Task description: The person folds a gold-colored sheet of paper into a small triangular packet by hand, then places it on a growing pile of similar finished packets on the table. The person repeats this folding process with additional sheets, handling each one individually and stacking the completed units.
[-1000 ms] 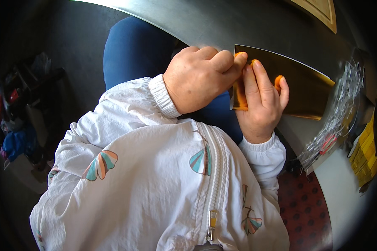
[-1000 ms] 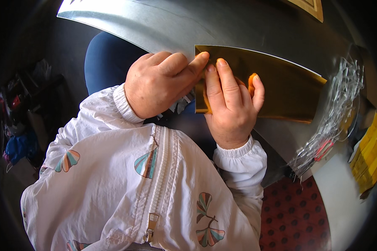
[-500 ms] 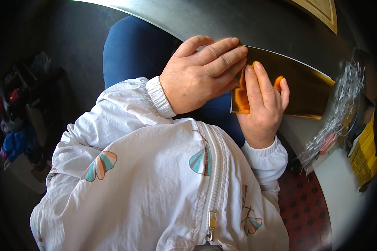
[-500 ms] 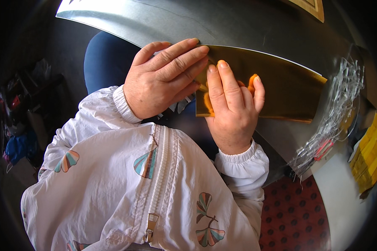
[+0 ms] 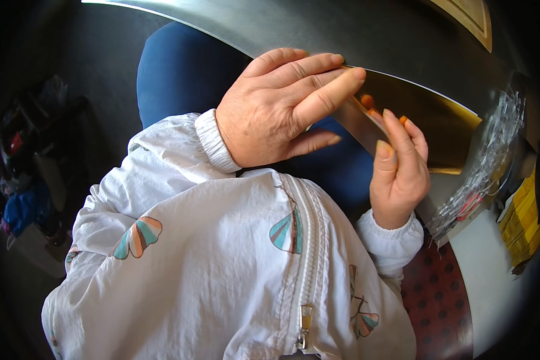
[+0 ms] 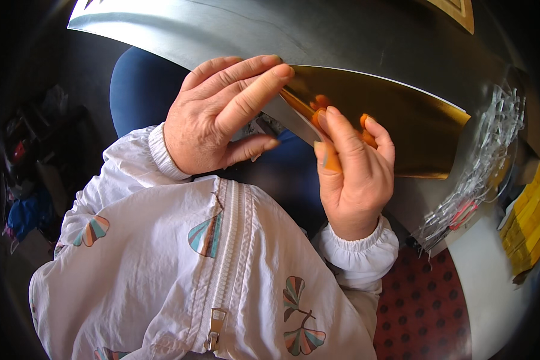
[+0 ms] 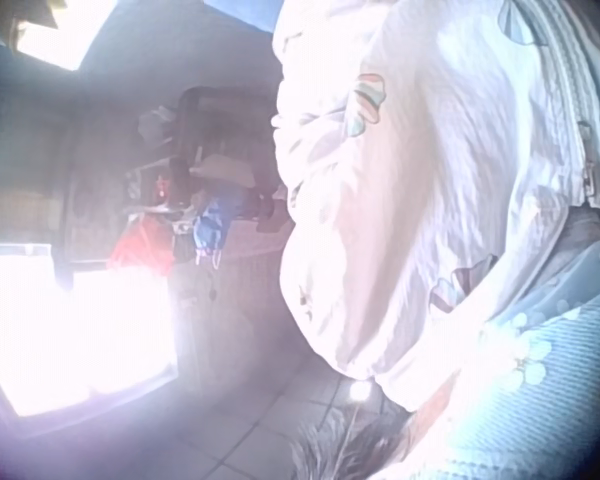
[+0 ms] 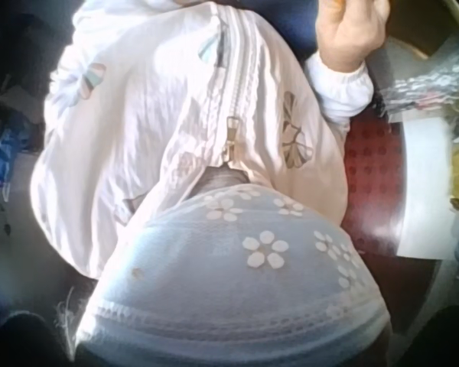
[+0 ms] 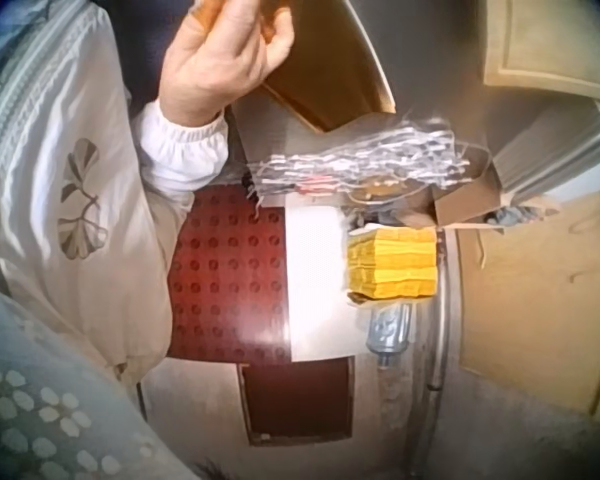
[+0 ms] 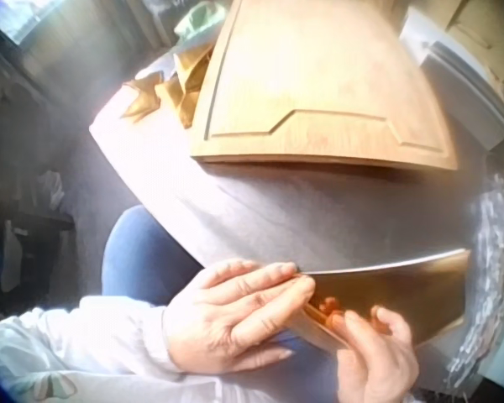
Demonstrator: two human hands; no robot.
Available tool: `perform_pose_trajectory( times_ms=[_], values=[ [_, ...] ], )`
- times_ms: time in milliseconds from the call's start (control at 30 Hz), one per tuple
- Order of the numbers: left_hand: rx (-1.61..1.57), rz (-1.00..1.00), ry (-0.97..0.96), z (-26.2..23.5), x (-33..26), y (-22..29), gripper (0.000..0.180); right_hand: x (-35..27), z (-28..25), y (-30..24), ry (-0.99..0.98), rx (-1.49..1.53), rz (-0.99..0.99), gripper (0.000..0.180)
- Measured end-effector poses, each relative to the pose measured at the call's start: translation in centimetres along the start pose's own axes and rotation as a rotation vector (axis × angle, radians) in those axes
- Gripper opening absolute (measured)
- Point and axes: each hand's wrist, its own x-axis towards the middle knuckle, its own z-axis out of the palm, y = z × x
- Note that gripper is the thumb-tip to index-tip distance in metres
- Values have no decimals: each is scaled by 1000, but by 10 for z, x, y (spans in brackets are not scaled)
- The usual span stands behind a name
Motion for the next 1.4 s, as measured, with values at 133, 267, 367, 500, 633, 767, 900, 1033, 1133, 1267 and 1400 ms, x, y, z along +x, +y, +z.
perform_pose_trajectory(
  times_ms=[133,267,367,500,633,767,900,1033,1133,1267,1400],
  values=[
    [-21,-14,60,3,2,-6,60,13,-2,-6,93,116,302,18],
    [-9,10,114,8,4,-12,56,27,-6,-8,42,174,505,17],
    [8,27,118,11,3,-14,54,33,-2,-5,86,125,518,17],
    [-43,39,138,12,2,-17,50,34,4,-3,116,-26,462,13],
    [-77,45,154,14,2,-19,47,32,11,-5,140,-176,437,13],
    [-77,66,194,16,5,-21,43,30,17,-5,173,-274,433,13],
    [11,152,241,21,9,-22,39,28,19,-2,158,-415,401,12],
    [59,134,224,23,7,-13,34,28,21,2,172,-432,392,12],
    [137,179,276,31,9,-15,30,28,21,2,172,-431,393,12],
    [168,178,301,36,8,-14,31,28,21,2,175,-455,394,12],
    [190,169,321,39,9,-12,31,28,21,2,180,-471,395,12]
  ],
)
